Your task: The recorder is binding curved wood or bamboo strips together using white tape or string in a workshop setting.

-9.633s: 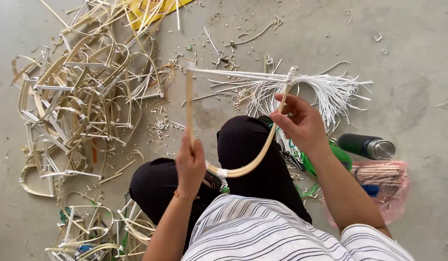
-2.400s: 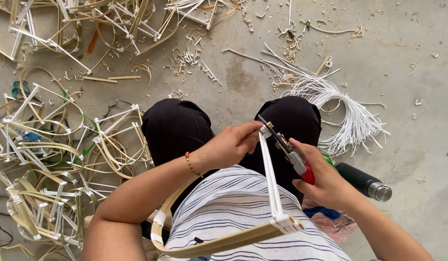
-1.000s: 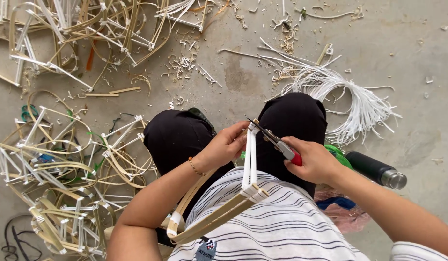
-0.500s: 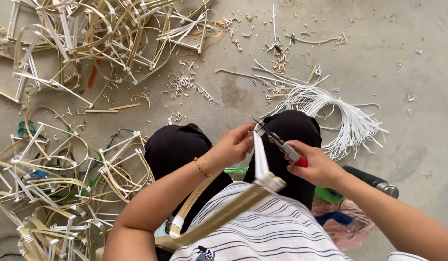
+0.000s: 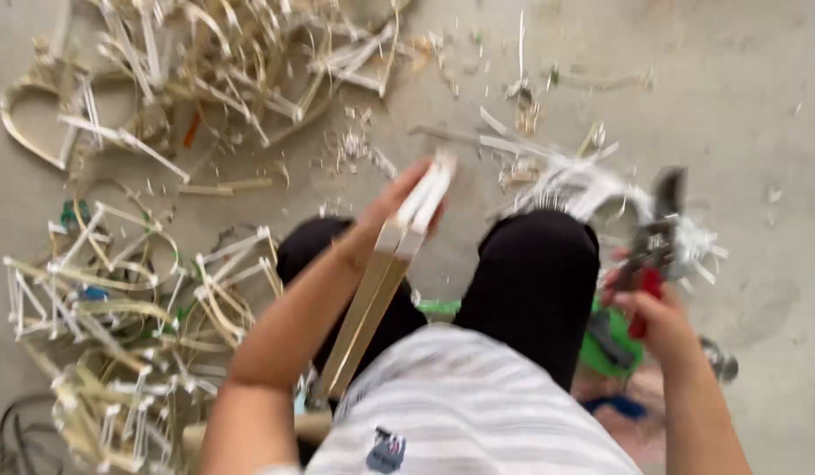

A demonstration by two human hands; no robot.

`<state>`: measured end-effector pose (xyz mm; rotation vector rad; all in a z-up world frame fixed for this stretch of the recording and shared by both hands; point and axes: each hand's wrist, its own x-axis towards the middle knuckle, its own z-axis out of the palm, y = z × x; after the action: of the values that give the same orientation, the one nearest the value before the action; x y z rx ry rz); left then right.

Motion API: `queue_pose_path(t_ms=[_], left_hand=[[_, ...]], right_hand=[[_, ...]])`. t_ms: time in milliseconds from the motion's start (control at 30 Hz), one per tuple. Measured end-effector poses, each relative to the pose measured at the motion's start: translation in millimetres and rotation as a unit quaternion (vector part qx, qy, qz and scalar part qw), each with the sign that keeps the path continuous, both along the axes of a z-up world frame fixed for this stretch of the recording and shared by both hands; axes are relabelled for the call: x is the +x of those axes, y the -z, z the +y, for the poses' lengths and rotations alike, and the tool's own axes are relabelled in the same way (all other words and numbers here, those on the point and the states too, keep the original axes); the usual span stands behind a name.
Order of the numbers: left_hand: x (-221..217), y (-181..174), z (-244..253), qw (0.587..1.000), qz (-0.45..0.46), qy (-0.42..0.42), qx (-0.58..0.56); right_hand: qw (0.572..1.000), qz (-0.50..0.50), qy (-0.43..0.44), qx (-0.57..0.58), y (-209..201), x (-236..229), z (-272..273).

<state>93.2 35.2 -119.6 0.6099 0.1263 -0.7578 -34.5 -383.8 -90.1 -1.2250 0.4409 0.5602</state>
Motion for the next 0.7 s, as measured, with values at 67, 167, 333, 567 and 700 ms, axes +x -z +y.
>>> queue_pose_path(t_ms=[67, 167, 333, 567, 700], left_hand=[[14.5, -52.7, -11.6, 0.988, -0.092, -0.030, 0.120], [36.0, -74.5, -19.0, 0.978, -0.162, -0.086, 0.100], [56.7, -76.2, -29.4, 0.978, -0.128, -0.159, -0.039], [90.1, -54.1, -37.8, 0.741, -0.379, -0.357, 0.423], [82.1, -74.3, -58.8, 0.658, -0.429, -0.381, 0.488]], right_hand=[[0.982, 0.029, 0.002, -0.184, 106.2, -34.1, -54.1], [0.943, 0.099, -0.008, -0.316, 356.6, -138.3, -106.7], [0.959, 0.057, 0.041, -0.276, 365.5, -122.7, -94.8], [0.939, -0.224, 0.141, -0.222, 50.7, 6.8, 5.8], [0.934, -0.340, -0.010, -0.112, -76.0, 34.3, 89.8]])
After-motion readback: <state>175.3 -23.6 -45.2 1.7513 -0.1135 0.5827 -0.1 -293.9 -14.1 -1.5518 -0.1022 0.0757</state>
